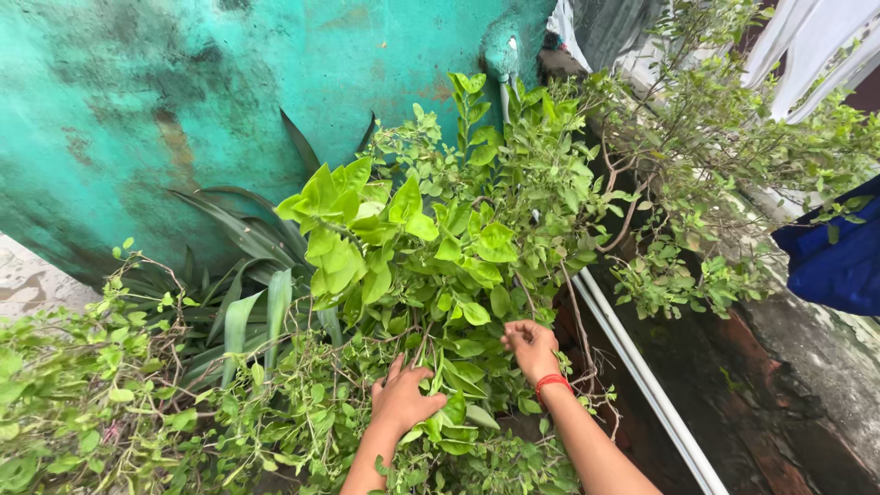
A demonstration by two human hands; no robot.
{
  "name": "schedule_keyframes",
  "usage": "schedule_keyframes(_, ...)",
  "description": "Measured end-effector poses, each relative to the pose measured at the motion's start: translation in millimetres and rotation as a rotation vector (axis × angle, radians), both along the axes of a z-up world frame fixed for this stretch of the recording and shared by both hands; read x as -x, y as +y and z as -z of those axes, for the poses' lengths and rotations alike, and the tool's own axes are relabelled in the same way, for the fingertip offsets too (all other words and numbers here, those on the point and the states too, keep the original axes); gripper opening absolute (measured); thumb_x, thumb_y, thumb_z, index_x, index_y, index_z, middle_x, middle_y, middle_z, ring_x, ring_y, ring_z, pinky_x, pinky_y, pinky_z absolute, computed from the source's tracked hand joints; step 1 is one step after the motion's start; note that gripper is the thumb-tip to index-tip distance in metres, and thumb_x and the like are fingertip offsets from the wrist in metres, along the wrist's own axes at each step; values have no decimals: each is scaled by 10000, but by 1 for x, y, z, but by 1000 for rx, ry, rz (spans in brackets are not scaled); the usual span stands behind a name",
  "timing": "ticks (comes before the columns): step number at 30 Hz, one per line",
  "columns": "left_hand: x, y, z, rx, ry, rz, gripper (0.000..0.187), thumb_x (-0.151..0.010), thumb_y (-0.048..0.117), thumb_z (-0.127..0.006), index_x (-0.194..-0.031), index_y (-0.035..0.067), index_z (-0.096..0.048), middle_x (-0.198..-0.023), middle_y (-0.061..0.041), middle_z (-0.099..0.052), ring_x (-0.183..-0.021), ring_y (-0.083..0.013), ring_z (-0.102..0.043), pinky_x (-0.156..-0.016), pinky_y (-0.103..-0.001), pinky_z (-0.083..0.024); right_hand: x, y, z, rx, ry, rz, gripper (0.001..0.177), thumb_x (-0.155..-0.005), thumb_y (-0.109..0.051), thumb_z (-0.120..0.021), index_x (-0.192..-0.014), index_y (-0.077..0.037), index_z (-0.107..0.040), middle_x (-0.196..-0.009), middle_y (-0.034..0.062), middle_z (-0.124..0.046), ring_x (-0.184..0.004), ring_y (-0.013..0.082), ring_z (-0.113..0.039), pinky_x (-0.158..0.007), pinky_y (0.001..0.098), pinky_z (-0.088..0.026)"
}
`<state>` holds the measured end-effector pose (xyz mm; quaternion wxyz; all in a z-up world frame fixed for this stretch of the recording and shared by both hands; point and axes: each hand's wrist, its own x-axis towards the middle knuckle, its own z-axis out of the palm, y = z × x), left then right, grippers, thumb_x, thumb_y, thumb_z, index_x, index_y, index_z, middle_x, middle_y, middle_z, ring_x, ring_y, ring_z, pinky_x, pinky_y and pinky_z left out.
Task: The person picks leaves from a small plant in a rooftop garden by hand.
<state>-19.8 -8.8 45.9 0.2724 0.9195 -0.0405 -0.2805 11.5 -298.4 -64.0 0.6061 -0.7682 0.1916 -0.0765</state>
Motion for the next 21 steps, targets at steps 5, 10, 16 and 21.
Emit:
schedule_keyframes(5,3,1,3,15,-27,2,656,-714,430,-722,-1339,238,-655,-1606,-39,-421,-1585,-167,-158,-1262,-525,-140,-13,10,7,210,-66,-98,171,-865,-19,-712,-1017,-45,-784,-918,39,-805,-793,100,-754,-705,274,-585)
schedule_keyframes(10,3,2,-2,9,-35,14,653,-713,435,-723,-1331,236,-662,-1598,-58,-432,-1587,-172,-168,-1258,-525,-151,-30,38,-5,670,-69,-186,208,-787,-191,-819,-911,-41,-747,-879,179,-759,-815,352,-714,-735,441,-563)
schedule_keyframes(16,3,4,-6,-4,-16,18,638,-724,448,-730,-1326,245,-665,-1617,-55,-385,-1582,-174,-152,-1254,-537,-140,-45,41,-4,828,20,-253,229,-840,-210,-759,-995,-57,-687,-947,219,-723,-900,434,-682,-792,501,-566)
schedule_keyframes(21,3,4,-6,-12,-24,26,640,-713,446,-719,-1316,238,-666,-1597,-32,-432,-1585,-176,-168,-1257,-536,-158,-38,48,-11,904,-17,-291,225,-800,-143,-704,-1016,-83,-704,-983,196,-718,-875,434,-682,-762,519,-562)
